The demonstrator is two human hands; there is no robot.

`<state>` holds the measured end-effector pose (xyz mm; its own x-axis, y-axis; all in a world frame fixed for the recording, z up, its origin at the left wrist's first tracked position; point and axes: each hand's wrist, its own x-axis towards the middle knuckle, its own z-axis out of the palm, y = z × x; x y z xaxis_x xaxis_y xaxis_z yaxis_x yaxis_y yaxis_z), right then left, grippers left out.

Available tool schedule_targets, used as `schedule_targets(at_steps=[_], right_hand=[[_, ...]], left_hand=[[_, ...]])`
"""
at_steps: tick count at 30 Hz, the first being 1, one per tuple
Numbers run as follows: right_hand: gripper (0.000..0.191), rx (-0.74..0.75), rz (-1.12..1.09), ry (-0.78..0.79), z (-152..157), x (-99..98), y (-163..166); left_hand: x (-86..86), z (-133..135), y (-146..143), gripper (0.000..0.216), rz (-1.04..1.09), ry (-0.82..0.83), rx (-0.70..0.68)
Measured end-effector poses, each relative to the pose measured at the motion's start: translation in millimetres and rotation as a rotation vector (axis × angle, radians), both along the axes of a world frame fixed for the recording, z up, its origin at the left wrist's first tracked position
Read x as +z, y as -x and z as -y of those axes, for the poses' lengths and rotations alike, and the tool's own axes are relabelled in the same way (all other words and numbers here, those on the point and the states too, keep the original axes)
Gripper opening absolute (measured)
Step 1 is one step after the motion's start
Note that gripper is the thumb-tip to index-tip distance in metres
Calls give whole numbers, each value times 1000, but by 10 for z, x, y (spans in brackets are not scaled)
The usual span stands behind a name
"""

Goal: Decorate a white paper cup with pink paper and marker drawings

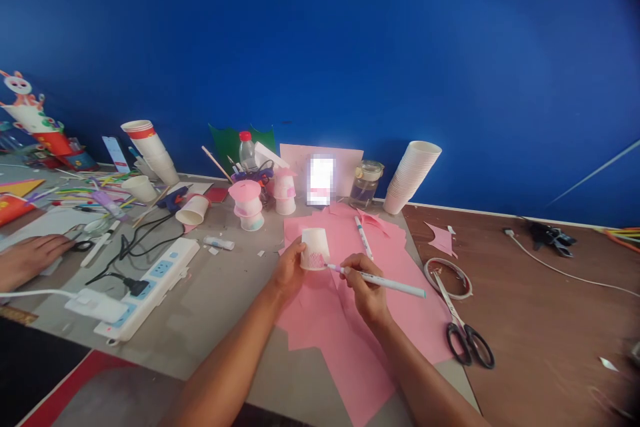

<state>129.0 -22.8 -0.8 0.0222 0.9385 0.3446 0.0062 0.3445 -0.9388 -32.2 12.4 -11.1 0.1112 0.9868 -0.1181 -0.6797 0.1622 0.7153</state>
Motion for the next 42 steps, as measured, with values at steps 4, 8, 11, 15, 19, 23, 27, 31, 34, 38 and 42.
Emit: schedule_targets(at_steps=[4,8,11,15,19,23,27,31,34,38,42], right_hand=[[11,37,-1,6,15,19,18],[11,-9,-49,-9,14,39,13],[10,-10,-36,-33,10,38,20],[9,-25,-23,-50,5,18,40],[10,-23,3,-21,4,2,32],[12,-30,-22,-21,5,7,16],[10,-36,-17,-25,7,16,24],[10,-34,-9,-25,-2,5,24],[11,-35,-36,-16,-12,-4,15],[11,-38,-45,-13,-13,4,18],[10,-36,-12,-18,-8,1,21]], left_hand=[[-19,-6,8,22,0,-11,-18],[-33,-12,6,23,-10,-5,-33],[-31,-7,-4,21,-23,-7,-33],[-25,1,-14,22,-41,-12,-38],[-26,2,-11,22,-33,-4,-28],[-19,4,-6,19,-29,-5,-19],[-17,4,-7,19,-22,0,-25],[-44,0,-3,20,-13,2,-29],[-67,-4,4,18,-16,0,-14],[-77,-9,7,16,-14,-10,-30],[-77,-14,9,17,-24,-11,-33]])
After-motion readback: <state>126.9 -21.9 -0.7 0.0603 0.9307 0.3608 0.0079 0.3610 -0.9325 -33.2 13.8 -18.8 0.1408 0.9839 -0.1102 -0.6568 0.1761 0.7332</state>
